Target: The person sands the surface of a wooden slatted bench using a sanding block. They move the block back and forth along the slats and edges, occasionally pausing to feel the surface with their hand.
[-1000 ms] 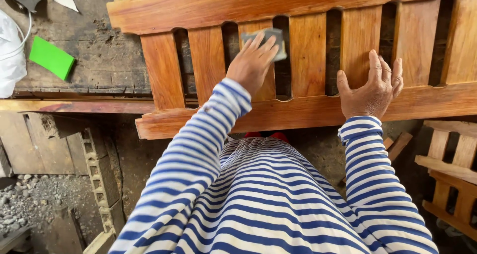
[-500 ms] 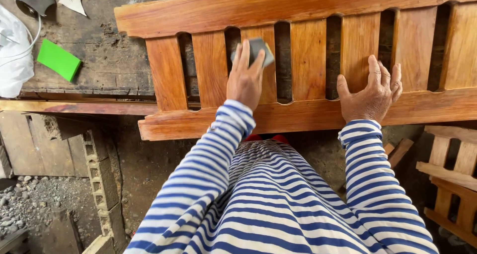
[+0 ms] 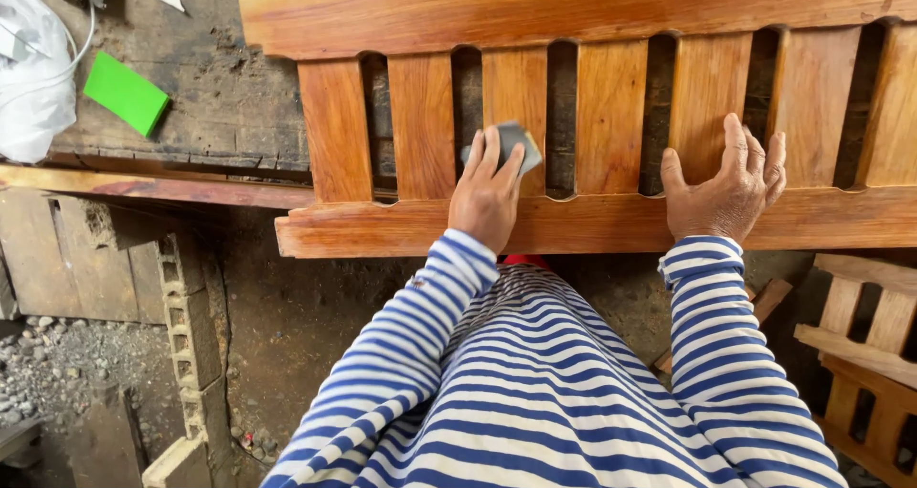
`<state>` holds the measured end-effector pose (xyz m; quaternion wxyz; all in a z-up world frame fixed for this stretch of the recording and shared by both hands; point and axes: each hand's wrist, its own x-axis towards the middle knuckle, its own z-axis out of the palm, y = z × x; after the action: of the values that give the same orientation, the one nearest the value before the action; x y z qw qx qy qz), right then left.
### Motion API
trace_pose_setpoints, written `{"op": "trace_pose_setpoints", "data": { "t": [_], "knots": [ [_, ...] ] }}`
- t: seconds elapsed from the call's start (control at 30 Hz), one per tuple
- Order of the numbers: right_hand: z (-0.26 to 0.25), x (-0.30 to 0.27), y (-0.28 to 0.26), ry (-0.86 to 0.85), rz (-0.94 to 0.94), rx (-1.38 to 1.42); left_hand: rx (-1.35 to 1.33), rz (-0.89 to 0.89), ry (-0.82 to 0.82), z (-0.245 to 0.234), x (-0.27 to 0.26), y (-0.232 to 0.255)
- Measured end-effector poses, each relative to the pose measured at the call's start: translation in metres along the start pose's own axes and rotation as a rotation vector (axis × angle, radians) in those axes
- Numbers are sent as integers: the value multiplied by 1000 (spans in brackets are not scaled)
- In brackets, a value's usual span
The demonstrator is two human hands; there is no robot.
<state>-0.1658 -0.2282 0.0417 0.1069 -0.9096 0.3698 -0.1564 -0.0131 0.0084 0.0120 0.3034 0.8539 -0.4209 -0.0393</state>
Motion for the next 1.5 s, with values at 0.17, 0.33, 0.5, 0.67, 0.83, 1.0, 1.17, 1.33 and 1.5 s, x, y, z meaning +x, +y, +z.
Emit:
{"op": "trace_pose_setpoints", "data": {
  "t": [0.17, 0.33, 0.5, 0.67, 0.83, 1.0, 1.17, 1.33, 1.5],
  "knots": [
    [5, -2, 3, 17, -8, -19, 24, -76, 74, 17, 49, -22],
    [6, -2, 5, -2, 4, -25, -263, -195, 118, -37, 66, -21],
    [6, -3, 8, 8, 6, -13, -63, -39, 140, -104, 20, -11],
    [2, -1, 3, -33, 31, -5, 196, 14, -173, -104, -45, -27],
    [1, -3, 3, -4, 9, -25, 83, -68, -46, -61, -50, -53],
    [-1, 0, -2, -89, 60, -5, 144, -13, 126, -38, 20, -85],
    [7, -1, 8, -68, 46, -49, 141, -129, 67, -38, 40, -81],
    [0, 0, 0, -98, 67, -13, 152, 14, 36, -52, -53, -40],
    [1, 3, -2, -101, 66, -21, 68, -58, -8, -40, -42, -59]
  ]
}}
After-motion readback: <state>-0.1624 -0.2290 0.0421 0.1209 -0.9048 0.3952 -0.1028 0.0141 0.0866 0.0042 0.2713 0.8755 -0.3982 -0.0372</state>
